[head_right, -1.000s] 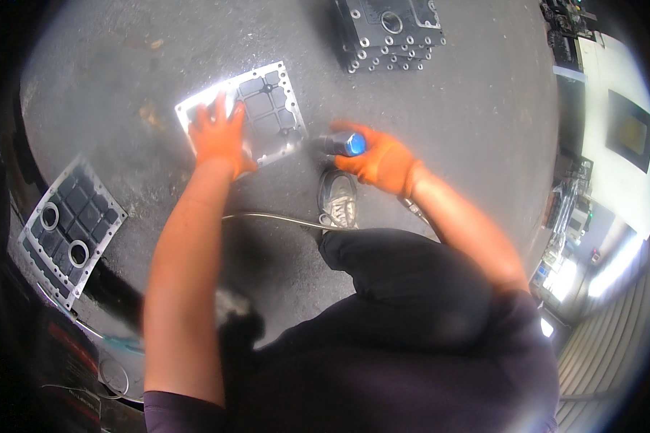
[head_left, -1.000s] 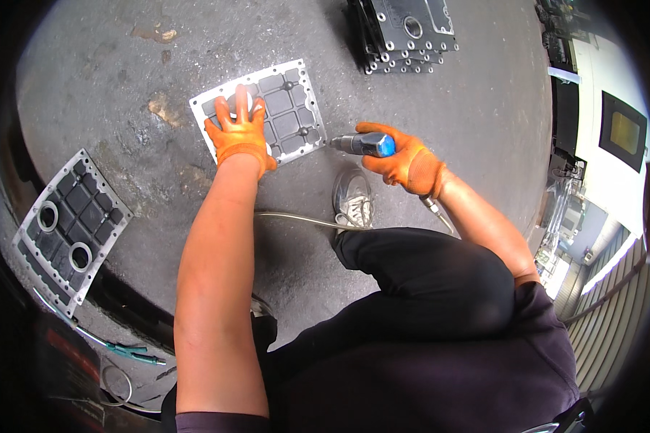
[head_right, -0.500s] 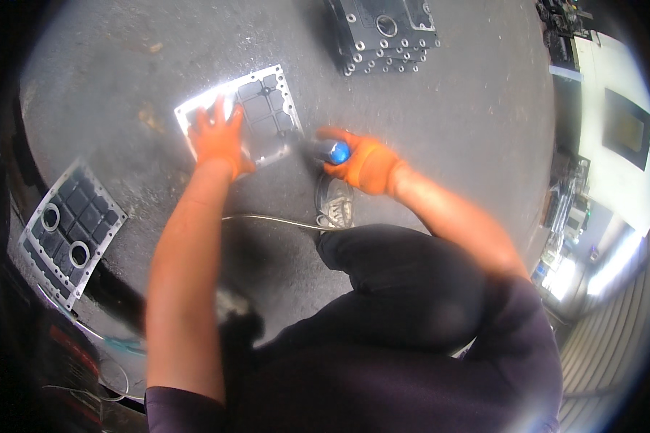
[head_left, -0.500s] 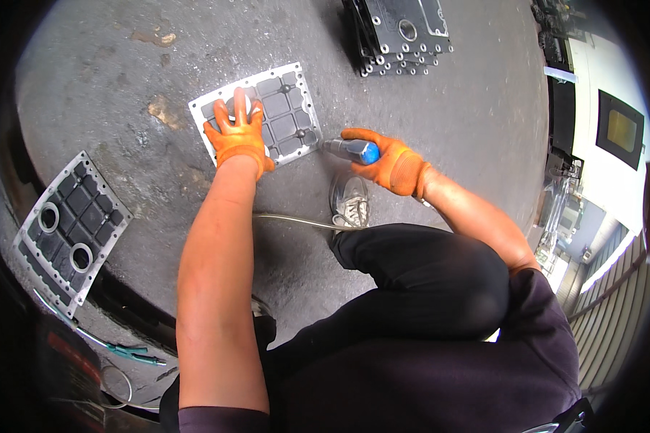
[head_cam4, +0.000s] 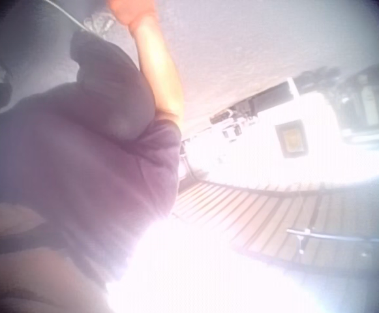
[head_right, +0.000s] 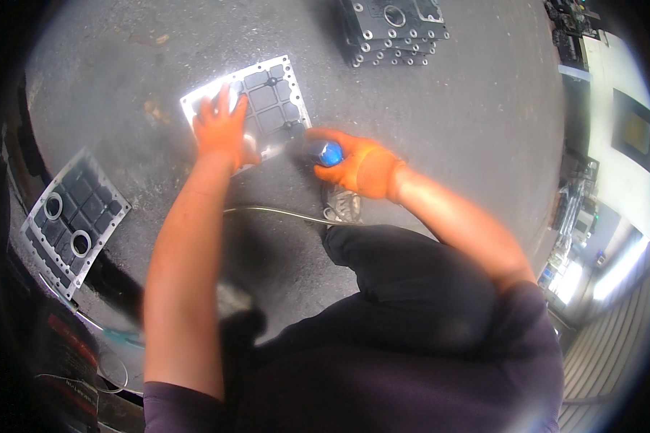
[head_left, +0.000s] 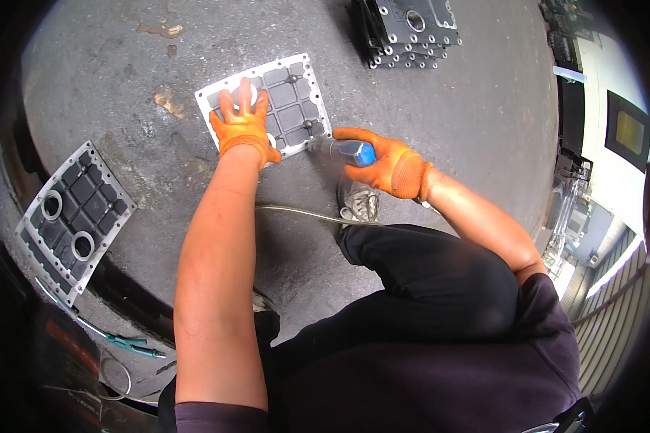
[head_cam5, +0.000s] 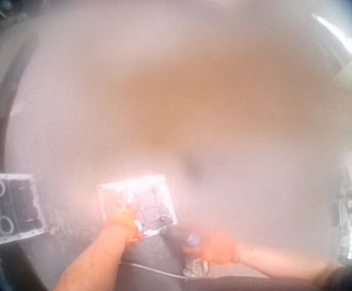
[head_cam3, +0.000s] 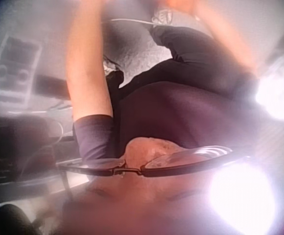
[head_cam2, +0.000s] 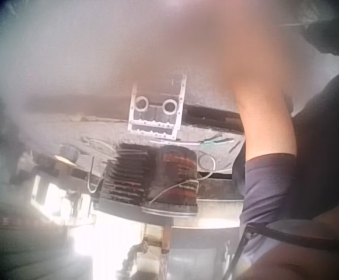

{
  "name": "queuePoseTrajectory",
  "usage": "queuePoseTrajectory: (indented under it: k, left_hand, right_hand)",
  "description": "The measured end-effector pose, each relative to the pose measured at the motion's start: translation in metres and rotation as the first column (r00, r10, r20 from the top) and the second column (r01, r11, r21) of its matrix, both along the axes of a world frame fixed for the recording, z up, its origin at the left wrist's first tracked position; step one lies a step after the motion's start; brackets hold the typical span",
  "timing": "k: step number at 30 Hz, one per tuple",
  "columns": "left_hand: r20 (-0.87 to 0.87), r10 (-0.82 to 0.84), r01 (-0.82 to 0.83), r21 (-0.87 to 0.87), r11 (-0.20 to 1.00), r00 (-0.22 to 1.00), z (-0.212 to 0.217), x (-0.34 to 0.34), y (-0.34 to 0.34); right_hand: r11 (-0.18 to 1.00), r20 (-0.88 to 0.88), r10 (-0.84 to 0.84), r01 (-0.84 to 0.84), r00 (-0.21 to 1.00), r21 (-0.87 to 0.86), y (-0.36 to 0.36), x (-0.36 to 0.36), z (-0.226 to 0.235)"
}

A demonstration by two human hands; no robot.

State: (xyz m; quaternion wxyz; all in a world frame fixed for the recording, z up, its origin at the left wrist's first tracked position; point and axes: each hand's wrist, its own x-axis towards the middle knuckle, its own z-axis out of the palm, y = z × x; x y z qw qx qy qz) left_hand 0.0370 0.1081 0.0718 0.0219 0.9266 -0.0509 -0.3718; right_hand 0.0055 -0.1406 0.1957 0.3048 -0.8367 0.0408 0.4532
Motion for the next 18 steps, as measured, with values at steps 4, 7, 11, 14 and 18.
queuePoseTrajectory:
  k: [4,7,11,14,18]
  left_hand:
    - [0.012,0.003,-0.003,-0.001,1.000,1.000,-0.003,-0.001,-0.001]
    - [-0.001,0.001,-0.001,-0.002,1.000,1.000,-0.001,0.000,-0.002]
    - [-0.002,0.003,-0.003,0.009,1.000,1.000,-0.002,-0.001,-0.001]
    - [0.005,-0.004,0.004,0.009,1.000,1.000,-0.001,-0.001,-0.001]
    - [-0.007,-0.001,0.001,-0.007,1.000,1.000,-0.005,0.000,0.003]
  right_hand:
    - [0.995,-0.088,-0.082,0.086,0.993,0.047,-0.003,0.002,-0.002]
    - [0.995,-0.081,-0.058,0.064,0.995,0.073,-0.007,0.000,-0.012]
    - [0.997,0.010,0.038,-0.039,0.999,0.062,0.005,0.006,-0.009]
    - [0.993,0.014,0.115,-0.114,0.993,-0.005,0.014,0.010,-0.006]
    - [0.971,-0.008,0.238,-0.238,0.971,-0.016,0.010,0.013,-0.012]
